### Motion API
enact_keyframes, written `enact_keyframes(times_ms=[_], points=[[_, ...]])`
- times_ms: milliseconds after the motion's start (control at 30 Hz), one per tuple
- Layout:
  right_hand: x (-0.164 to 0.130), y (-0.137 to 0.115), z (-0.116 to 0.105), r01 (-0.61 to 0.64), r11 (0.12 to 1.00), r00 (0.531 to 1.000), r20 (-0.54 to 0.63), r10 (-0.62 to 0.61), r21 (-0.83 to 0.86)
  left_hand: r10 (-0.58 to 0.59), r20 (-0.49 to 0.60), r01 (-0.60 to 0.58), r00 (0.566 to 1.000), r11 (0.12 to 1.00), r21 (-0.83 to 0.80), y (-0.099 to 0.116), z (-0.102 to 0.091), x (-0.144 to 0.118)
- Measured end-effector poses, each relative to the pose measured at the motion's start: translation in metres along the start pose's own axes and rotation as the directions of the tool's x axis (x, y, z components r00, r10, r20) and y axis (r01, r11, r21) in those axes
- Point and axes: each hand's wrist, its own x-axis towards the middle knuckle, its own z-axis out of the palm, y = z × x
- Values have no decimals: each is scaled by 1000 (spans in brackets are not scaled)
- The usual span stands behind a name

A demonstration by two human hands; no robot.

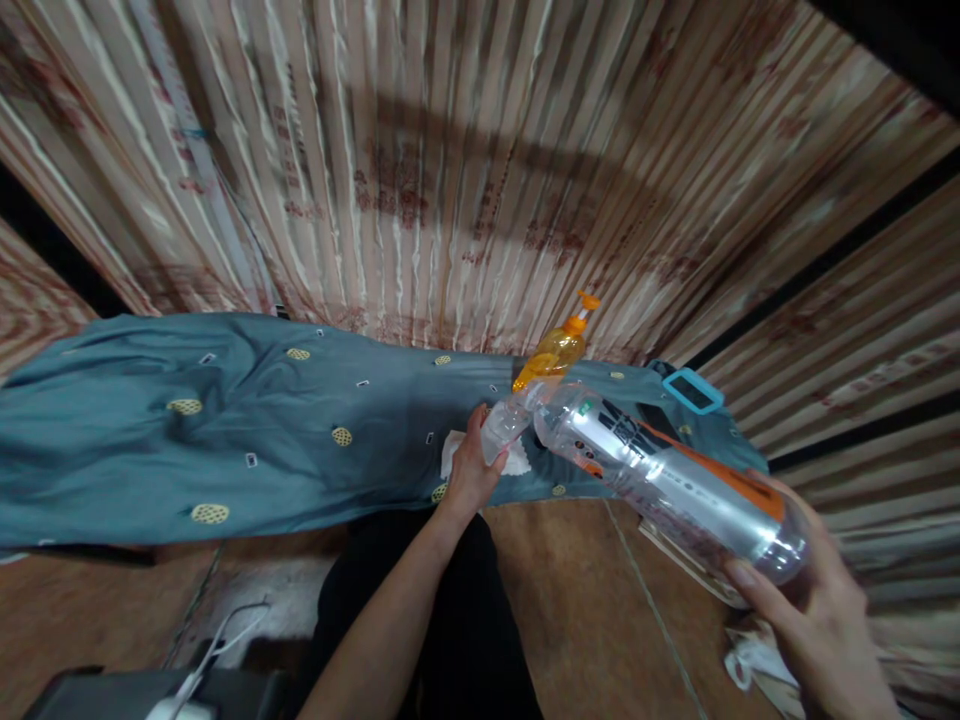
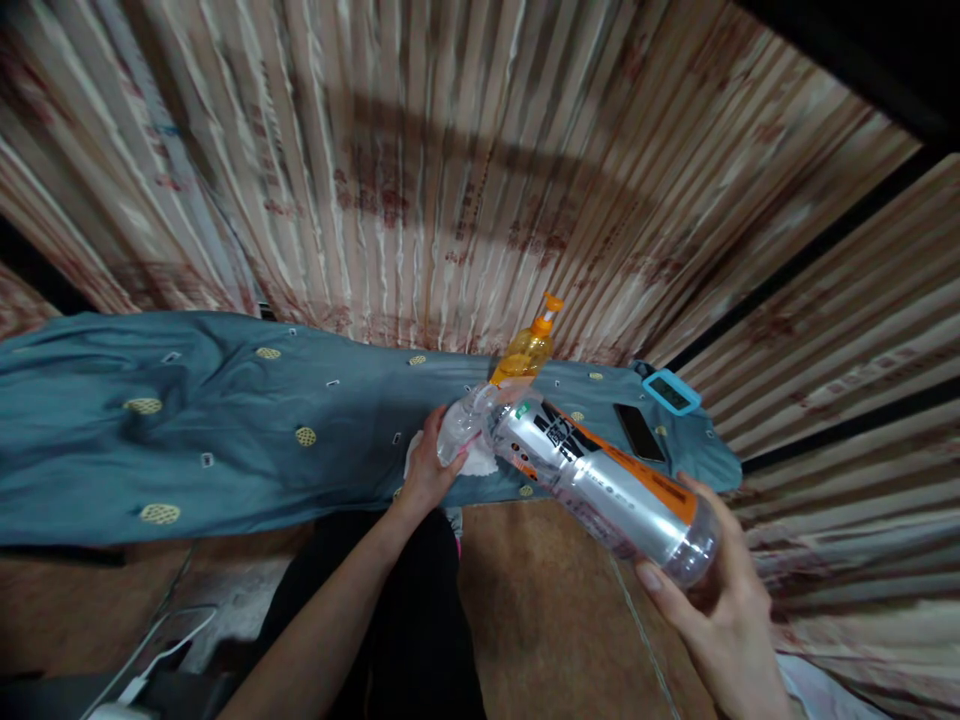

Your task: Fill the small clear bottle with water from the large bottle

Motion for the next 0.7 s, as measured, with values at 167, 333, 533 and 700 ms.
enact_keyframes(times_ms=[167,333,533,700], points=[[3,1,1,-86,994,996,-1,86,73,-2,3,2,1000,1000,10,0,0,0],[5,9,2,-145,974,989,28,142,172,6,-1,-6,1000,1000,17,1,-1,-1],[5,14,1,-153,965,988,45,147,214,48,-23,-47,999,998,38,-2,0,-1],[7,15,1,-164,960,986,54,156,228,81,-21,-80,996,995,63,-3,0,0]])
